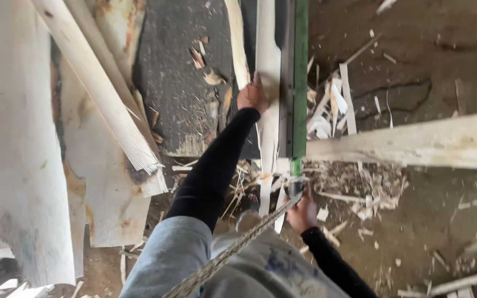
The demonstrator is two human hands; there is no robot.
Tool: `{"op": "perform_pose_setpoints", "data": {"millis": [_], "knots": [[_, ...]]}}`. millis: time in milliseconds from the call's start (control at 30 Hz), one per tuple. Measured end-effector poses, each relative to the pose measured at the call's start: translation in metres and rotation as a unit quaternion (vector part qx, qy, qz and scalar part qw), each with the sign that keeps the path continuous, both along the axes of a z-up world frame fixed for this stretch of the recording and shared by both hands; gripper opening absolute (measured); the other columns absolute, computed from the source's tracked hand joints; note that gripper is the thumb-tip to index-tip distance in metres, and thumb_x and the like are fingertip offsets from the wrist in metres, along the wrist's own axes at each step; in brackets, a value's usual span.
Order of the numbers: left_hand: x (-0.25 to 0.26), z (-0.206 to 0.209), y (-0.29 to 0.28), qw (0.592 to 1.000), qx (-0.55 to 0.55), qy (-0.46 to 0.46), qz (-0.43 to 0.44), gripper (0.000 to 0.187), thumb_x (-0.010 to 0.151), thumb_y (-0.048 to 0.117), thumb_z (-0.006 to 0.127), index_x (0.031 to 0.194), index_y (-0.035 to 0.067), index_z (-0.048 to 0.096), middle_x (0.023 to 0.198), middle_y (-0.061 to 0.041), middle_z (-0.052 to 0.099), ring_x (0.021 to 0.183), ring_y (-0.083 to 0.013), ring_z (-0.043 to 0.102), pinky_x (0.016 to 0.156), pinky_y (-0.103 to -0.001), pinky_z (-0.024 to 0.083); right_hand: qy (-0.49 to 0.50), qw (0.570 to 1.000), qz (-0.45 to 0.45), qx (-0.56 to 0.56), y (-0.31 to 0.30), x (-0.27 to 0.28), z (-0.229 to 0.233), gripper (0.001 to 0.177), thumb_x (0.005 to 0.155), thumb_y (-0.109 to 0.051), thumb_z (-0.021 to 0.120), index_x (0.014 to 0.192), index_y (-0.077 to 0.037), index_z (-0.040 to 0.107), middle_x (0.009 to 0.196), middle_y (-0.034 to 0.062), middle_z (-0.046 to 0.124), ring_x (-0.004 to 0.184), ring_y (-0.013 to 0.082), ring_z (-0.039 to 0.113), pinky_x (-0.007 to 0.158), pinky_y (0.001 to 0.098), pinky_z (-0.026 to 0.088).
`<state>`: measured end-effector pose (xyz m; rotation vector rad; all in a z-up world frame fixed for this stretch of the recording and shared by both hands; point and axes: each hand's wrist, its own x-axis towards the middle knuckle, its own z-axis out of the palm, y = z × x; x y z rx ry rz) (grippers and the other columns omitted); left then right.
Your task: Peeling thin layers of wood and organizing wood strips in a workshop.
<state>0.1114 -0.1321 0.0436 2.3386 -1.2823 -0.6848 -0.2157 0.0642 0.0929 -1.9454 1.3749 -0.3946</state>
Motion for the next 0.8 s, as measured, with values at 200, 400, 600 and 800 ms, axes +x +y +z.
{"op": "perform_pose_setpoints", "data": {"millis": [200, 400, 600, 800], "knots": [[-0.003, 0.011, 0.016, 0.998, -0.033, 0.055, 0.027, 0.097, 0.081, -0.005, 0.057, 0.165, 0.006, 0.009, 0.107, -0.023, 0.072, 0.095, -0.0364, 0.074, 0.087, -0.041, 0.062, -0.016, 0.978, -0.074, 0.194, 0.004, 0.013, 0.104, 0.045, 0.089, -0.021, 0.066, 0.124, -0.002, 0.046, 0.077, 0.0149, 0.069, 0.045, 0.0200, 0.064, 0.037, 0.0338, 0.054], [0.018, -0.041, 0.040, 0.985, -0.091, 0.144, 0.037, 0.091, 0.079, -0.002, 0.070, 0.158, 0.002, 0.025, 0.132, -0.025, 0.063, 0.110, -0.0332, 0.069, 0.097, -0.042, 0.057, -0.237, 0.939, -0.069, 0.240, 0.004, -0.037, 0.094, 0.058, 0.094, -0.027, 0.068, 0.139, 0.006, 0.049, 0.100, 0.0173, 0.069, 0.071, 0.0220, 0.067, 0.058, 0.0341, 0.060], [-0.012, 0.107, 0.140, 0.851, -0.042, 0.509, 0.120, 0.050, 0.089, 0.009, 0.071, 0.135, 0.002, 0.053, 0.127, -0.018, 0.067, 0.102, -0.0261, 0.068, 0.085, -0.040, 0.061, -0.558, 0.707, -0.121, 0.417, 0.017, -0.006, 0.029, 0.092, 0.082, -0.039, 0.075, 0.149, 0.004, 0.032, 0.123, 0.0211, 0.072, 0.108, 0.0299, 0.073, 0.097, 0.0450, 0.059], [-0.035, 0.098, 0.166, 0.731, -0.047, 0.667, 0.137, 0.070, 0.091, -0.002, 0.071, 0.149, 0.001, 0.031, 0.123, -0.014, 0.064, 0.095, -0.0227, 0.062, 0.078, -0.035, 0.054, -0.161, 0.934, 0.018, 0.318, 0.011, 0.016, -0.063, 0.070, 0.085, -0.033, 0.077, 0.144, -0.009, 0.048, 0.129, 0.0186, 0.073, 0.116, 0.0237, 0.072, 0.106, 0.0423, 0.055]]}}
